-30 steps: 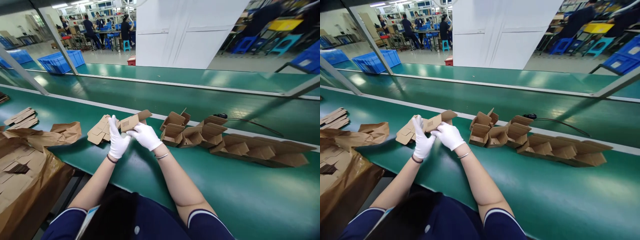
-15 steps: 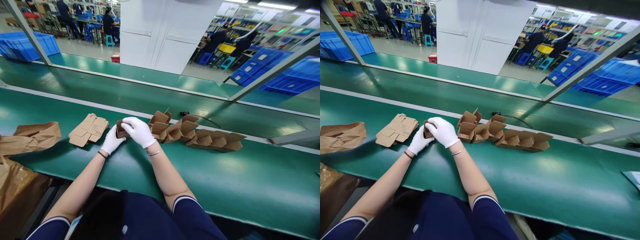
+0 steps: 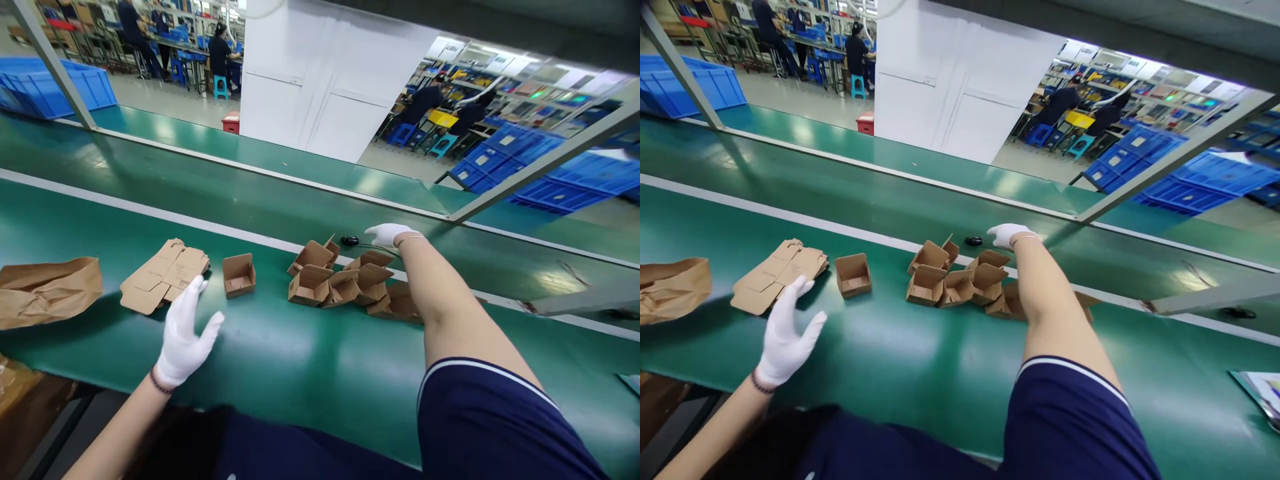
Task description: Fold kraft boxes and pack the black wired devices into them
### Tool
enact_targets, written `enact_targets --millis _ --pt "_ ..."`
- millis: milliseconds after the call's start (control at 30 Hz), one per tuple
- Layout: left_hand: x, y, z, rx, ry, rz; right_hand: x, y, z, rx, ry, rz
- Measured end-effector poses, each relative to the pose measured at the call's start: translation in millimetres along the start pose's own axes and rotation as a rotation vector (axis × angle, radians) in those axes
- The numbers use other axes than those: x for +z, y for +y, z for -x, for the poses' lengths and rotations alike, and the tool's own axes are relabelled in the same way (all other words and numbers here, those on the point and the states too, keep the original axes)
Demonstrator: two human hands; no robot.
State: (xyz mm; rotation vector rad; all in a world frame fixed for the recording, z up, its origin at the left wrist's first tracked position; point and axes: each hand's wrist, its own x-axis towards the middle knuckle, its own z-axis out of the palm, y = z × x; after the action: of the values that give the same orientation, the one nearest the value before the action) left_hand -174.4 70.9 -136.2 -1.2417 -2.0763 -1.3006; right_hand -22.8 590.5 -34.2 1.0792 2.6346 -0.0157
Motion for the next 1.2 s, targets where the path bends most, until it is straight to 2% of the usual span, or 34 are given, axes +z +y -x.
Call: enact_targets --millis 100,233,333,433,533,600,667,733,833,900,967,1067,1133,1200 --pt "-25.9 4.0 4.9 -0.231 -0.012 0.074 16.8 7.5 -25.3 -0.076 -0.063 0.005" --pt "-42.1 15.3 1.6 -0.539 0.042 0.207 29.0 -7.3 -61.0 -0.194 -0.134 0.018" --pt "-41.2 23.4 -8.8 -0.598 0.07 0.238 29.3 -18.7 -76.6 -0.208 -0.219 0.059" --pt "-31.6 29.6 -22.2 -0.604 -0.016 0.212 13.3 -23.5 -74.8 -0.193 -0.211 0.077" --pt "-9.5 44.5 -37.5 -0.625 -0.189 0.258 -18.5 -38.1 -42.7 -0.176 -0.009 0.044" --pt "13.5 63.1 -48.5 -0.678 -0.316 0.446 -37.8 -64.0 -0.5 -0.184 0.19 0.018" --pt "40.1 86.2 -59.2 -0.76 -0.397 0.734 -46.1 -102.9 52.7 -0.227 0.383 0.029" --pt "64.8 107.9 -68.6 -0.811 -0.377 0.994 -39.5 -147.5 105.6 -0.327 0.513 0.027" --pt "86.6 124.2 -77.8 -0.859 -0.178 1.207 -8.4 -204.3 163.5 -0.484 0.586 0.021" --pt "87.0 120.4 -79.8 -0.933 -0.038 1.297 16.2 -227.8 184.4 -0.548 0.587 0.0" --pt "77.5 107.4 -78.3 -0.996 0.036 1.374 35.3 -239.0 195.6 -0.583 0.56 -0.034" --pt "53.4 81.5 -72.0 -0.968 0.025 1.47 43.9 -237.3 203.9 -0.627 0.519 -0.073" --pt "37.8 66.3 -66.6 -0.939 -0.013 1.498 36.9 -228.7 205.6 -0.665 0.528 -0.087" --pt "26.9 55.8 -60.7 -0.925 -0.111 1.498 24.2 -219.8 203.7 -0.692 0.562 -0.117"
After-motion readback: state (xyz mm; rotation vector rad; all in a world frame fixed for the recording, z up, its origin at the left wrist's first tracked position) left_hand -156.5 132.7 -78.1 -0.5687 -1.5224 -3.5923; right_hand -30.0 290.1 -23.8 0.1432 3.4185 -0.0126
